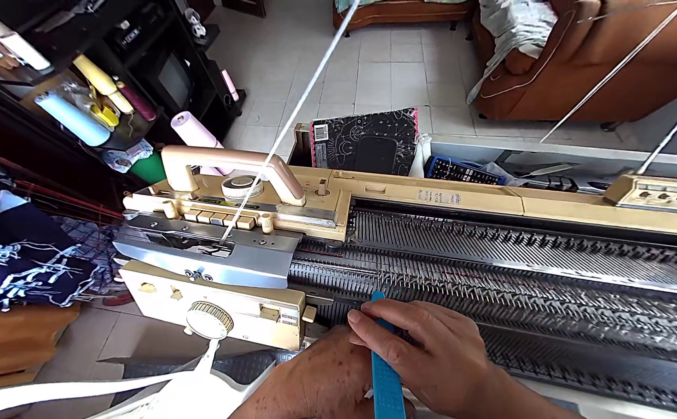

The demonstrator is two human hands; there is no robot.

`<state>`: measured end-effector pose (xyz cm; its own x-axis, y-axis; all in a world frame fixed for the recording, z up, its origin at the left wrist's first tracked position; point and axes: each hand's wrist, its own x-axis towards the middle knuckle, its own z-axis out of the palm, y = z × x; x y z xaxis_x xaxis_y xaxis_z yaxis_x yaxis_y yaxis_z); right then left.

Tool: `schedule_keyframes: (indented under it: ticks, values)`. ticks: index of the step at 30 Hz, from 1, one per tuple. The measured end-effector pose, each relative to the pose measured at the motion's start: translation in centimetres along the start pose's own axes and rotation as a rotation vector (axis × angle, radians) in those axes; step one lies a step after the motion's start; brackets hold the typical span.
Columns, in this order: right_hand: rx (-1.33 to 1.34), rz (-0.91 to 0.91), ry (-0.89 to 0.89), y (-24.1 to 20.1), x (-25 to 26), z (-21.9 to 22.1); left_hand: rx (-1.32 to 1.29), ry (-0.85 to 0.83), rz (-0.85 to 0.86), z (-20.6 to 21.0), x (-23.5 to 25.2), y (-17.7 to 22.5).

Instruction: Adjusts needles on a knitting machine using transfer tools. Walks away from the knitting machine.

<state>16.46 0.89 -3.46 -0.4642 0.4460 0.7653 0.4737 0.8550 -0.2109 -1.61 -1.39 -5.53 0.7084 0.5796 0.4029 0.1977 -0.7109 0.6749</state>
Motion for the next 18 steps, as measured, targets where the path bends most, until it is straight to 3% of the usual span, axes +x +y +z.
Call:
schedule_keyframes:
  ticks: [4,6,9,10,13,18]
  values:
    - [0.116,0.176,0.050,0.7,2.3,-1.0,-0.084,-0.036,0.054,0.6,0.4,-0.7]
    - [0.191,0.459,0.015,2.0,4.8,-1.8,-0.101,-0.066,0.054,0.5,0.6,-0.7]
    - [0.466,1.024,-0.044,4.4,8.0,-2.1,-0.105,-0.078,0.046,0.6,0.5,-0.7]
    - [0.518,1.085,0.004,4.8,8.2,-2.0,-0.104,-0.080,0.046,0.5,0.5,-0.7]
    - [0.461,0.918,0.119,3.9,6.7,-2.7,-0.100,-0.084,0.047,0.5,0.5,-0.7]
    - [0.212,0.381,0.159,1.4,0.1,-3.4,-0.102,-0.085,0.062,0.4,0.6,-0.8]
